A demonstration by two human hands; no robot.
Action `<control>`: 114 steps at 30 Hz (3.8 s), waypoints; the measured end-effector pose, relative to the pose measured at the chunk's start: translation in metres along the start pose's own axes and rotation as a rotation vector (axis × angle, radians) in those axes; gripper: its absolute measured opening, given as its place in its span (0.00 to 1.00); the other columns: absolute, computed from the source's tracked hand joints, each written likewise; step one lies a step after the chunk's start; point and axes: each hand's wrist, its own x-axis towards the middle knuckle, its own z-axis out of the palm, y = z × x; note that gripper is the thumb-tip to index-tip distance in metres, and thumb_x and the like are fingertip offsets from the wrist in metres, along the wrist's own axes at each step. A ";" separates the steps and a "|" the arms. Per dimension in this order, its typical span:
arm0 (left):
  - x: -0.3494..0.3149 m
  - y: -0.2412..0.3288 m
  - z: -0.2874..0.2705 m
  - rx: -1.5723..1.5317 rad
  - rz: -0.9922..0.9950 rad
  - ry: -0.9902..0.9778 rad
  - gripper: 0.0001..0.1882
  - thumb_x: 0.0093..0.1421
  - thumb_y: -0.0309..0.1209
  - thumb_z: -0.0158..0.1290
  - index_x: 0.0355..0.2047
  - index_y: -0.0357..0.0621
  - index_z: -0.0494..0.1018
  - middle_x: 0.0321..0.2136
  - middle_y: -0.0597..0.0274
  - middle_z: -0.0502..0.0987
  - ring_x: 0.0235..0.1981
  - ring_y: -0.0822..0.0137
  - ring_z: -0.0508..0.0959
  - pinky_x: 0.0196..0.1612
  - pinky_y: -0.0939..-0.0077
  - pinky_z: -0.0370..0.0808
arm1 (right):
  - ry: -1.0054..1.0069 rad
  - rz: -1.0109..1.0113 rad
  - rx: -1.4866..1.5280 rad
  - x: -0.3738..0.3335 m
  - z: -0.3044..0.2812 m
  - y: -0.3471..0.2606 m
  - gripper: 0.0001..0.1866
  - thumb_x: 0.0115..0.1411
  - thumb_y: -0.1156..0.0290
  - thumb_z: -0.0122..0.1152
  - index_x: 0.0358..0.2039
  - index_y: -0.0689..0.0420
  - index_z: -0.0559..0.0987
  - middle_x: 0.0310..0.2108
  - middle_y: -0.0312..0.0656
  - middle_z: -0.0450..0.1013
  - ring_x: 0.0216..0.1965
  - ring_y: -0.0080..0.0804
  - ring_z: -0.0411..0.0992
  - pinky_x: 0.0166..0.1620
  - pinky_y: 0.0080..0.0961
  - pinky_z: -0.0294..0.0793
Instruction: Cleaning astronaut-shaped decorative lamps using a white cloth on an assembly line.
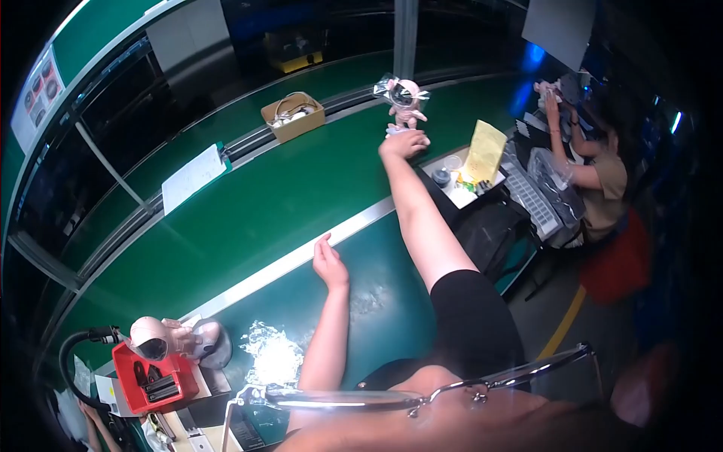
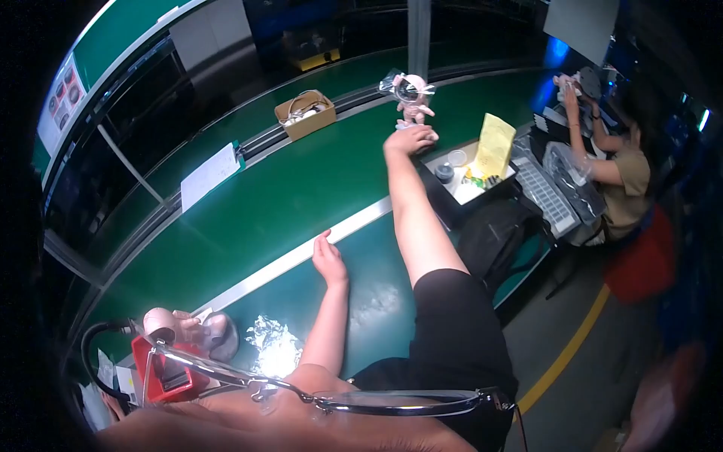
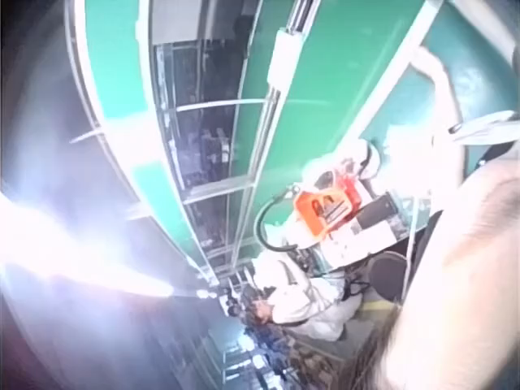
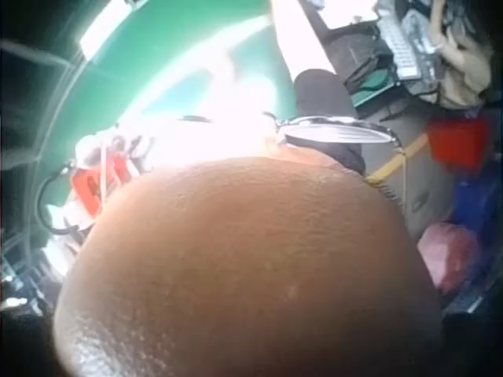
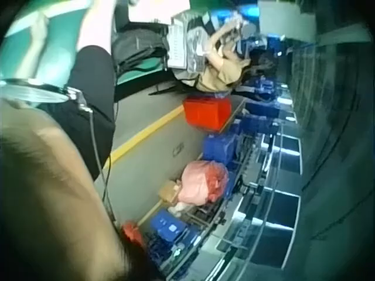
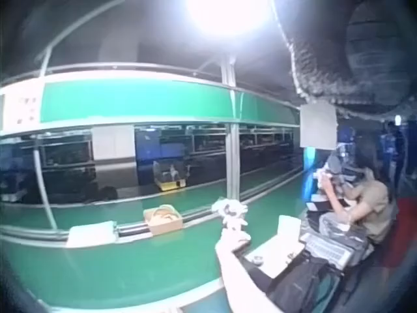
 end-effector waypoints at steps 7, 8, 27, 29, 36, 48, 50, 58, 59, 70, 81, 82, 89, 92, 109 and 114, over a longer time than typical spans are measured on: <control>-0.001 0.010 0.012 0.022 0.026 0.014 0.12 0.63 0.32 0.41 0.34 0.37 0.72 0.12 0.75 0.60 0.15 0.83 0.57 0.18 0.85 0.53 | -0.108 -0.070 0.390 0.054 0.013 0.023 0.41 0.31 0.36 0.66 0.42 0.51 0.74 0.44 0.39 0.71 0.49 0.34 0.67 0.54 0.35 0.61; -0.002 0.011 0.011 0.020 0.041 0.015 0.12 0.62 0.31 0.41 0.34 0.37 0.72 0.12 0.75 0.60 0.15 0.83 0.57 0.18 0.85 0.53 | -0.120 -0.140 0.291 0.050 0.012 0.023 0.38 0.30 0.41 0.69 0.40 0.50 0.75 0.43 0.38 0.71 0.47 0.34 0.68 0.51 0.33 0.65; -0.035 0.105 -0.041 0.694 1.169 0.015 0.47 0.44 0.59 0.55 0.59 0.49 0.54 0.60 0.40 0.46 0.63 0.44 0.44 0.60 0.44 0.28 | -0.627 -1.132 0.893 -0.216 -0.132 0.202 0.33 0.33 0.56 0.69 0.39 0.61 0.72 0.39 0.50 0.72 0.42 0.46 0.71 0.45 0.34 0.69; -0.058 0.124 -0.063 0.913 1.223 -0.011 0.41 0.47 0.59 0.52 0.58 0.56 0.57 0.60 0.43 0.49 0.64 0.46 0.42 0.60 0.45 0.25 | -0.874 -1.090 0.840 -0.245 -0.173 0.235 0.38 0.38 0.65 0.66 0.54 0.47 0.63 0.43 0.49 0.70 0.44 0.46 0.70 0.46 0.34 0.70; -0.100 0.134 -0.077 1.056 1.167 -0.185 0.27 0.54 0.46 0.49 0.55 0.57 0.64 0.60 0.47 0.53 0.63 0.51 0.49 0.63 0.55 0.36 | -0.697 -1.202 0.748 -0.283 -0.139 0.276 0.31 0.38 0.65 0.68 0.46 0.52 0.70 0.39 0.46 0.66 0.40 0.46 0.70 0.42 0.36 0.72; -0.082 0.227 -0.164 -0.572 0.135 0.326 0.23 0.66 0.42 0.30 0.55 0.40 0.57 0.42 0.41 0.72 0.44 0.54 0.74 0.47 0.61 0.72 | -0.632 -1.269 0.723 -0.288 -0.158 0.281 0.31 0.37 0.62 0.68 0.43 0.55 0.70 0.39 0.45 0.71 0.44 0.43 0.69 0.47 0.34 0.70; -0.083 0.231 -0.193 -0.376 0.352 0.410 0.23 0.67 0.39 0.29 0.55 0.36 0.56 0.44 0.40 0.71 0.47 0.55 0.73 0.49 0.62 0.71 | -0.647 -1.277 0.730 -0.287 -0.153 0.281 0.31 0.37 0.62 0.68 0.44 0.55 0.69 0.38 0.46 0.69 0.41 0.43 0.70 0.45 0.34 0.71; -0.125 0.173 -0.234 1.106 0.623 -0.229 0.15 0.56 0.28 0.49 0.45 0.47 0.73 0.51 0.50 0.67 0.54 0.50 0.65 0.56 0.56 0.59 | -0.663 -1.252 0.717 -0.287 -0.151 0.281 0.28 0.38 0.62 0.68 0.39 0.57 0.70 0.38 0.45 0.67 0.38 0.44 0.71 0.42 0.34 0.72; -0.132 0.158 -0.237 1.192 0.538 -0.338 0.16 0.55 0.29 0.50 0.45 0.51 0.72 0.53 0.52 0.64 0.56 0.50 0.62 0.57 0.54 0.58 | -0.675 -1.250 0.715 -0.288 -0.153 0.280 0.27 0.38 0.61 0.68 0.38 0.57 0.70 0.37 0.45 0.67 0.38 0.44 0.71 0.42 0.35 0.72; -0.134 0.166 -0.227 1.402 0.210 -0.585 0.47 0.44 0.54 0.56 0.61 0.51 0.51 0.62 0.41 0.37 0.64 0.47 0.38 0.60 0.42 0.35 | -0.666 -1.225 0.677 -0.287 -0.159 0.283 0.31 0.37 0.60 0.70 0.42 0.56 0.69 0.39 0.45 0.68 0.40 0.45 0.70 0.44 0.34 0.71; -0.109 0.108 -0.117 0.863 0.270 -0.525 0.69 0.36 0.60 0.61 0.59 0.29 0.28 0.60 0.32 0.33 0.62 0.38 0.34 0.59 0.41 0.39 | -1.327 -0.884 1.383 -0.269 -0.148 0.273 0.43 0.36 0.74 0.73 0.52 0.59 0.58 0.49 0.42 0.62 0.51 0.34 0.63 0.50 0.29 0.66; -0.107 0.100 -0.106 0.748 0.278 -0.488 0.70 0.35 0.60 0.61 0.59 0.30 0.27 0.60 0.32 0.33 0.62 0.37 0.34 0.59 0.41 0.38 | -1.288 -0.931 1.366 -0.266 -0.149 0.273 0.40 0.37 0.77 0.71 0.51 0.59 0.60 0.46 0.41 0.64 0.50 0.33 0.63 0.49 0.28 0.67; -0.117 0.077 -0.085 0.638 0.304 -0.266 0.67 0.38 0.55 0.61 0.61 0.35 0.27 0.60 0.36 0.40 0.62 0.40 0.39 0.62 0.51 0.41 | -1.426 -0.816 1.486 -0.259 -0.133 0.266 0.29 0.47 0.85 0.60 0.51 0.62 0.62 0.41 0.44 0.69 0.38 0.30 0.73 0.39 0.23 0.75; -0.119 0.069 -0.089 0.599 0.315 -0.244 0.61 0.39 0.47 0.61 0.61 0.32 0.32 0.60 0.36 0.41 0.63 0.42 0.41 0.62 0.57 0.43 | -1.451 -0.781 1.461 -0.257 -0.111 0.272 0.28 0.48 0.85 0.58 0.51 0.62 0.62 0.41 0.41 0.67 0.40 0.28 0.70 0.41 0.22 0.73; -0.121 0.059 -0.087 0.563 0.346 -0.262 0.58 0.41 0.43 0.60 0.61 0.34 0.33 0.61 0.39 0.38 0.63 0.45 0.38 0.63 0.59 0.41 | -1.319 -0.784 1.529 -0.269 -0.111 0.283 0.27 0.47 0.84 0.61 0.48 0.62 0.63 0.43 0.40 0.65 0.46 0.28 0.65 0.47 0.24 0.67; -0.116 0.037 -0.090 0.557 0.395 -0.276 0.57 0.41 0.44 0.60 0.61 0.34 0.36 0.61 0.39 0.37 0.63 0.44 0.37 0.63 0.58 0.37 | -1.317 -0.741 1.507 -0.273 -0.105 0.280 0.34 0.44 0.83 0.62 0.53 0.59 0.60 0.48 0.41 0.62 0.49 0.32 0.64 0.49 0.27 0.69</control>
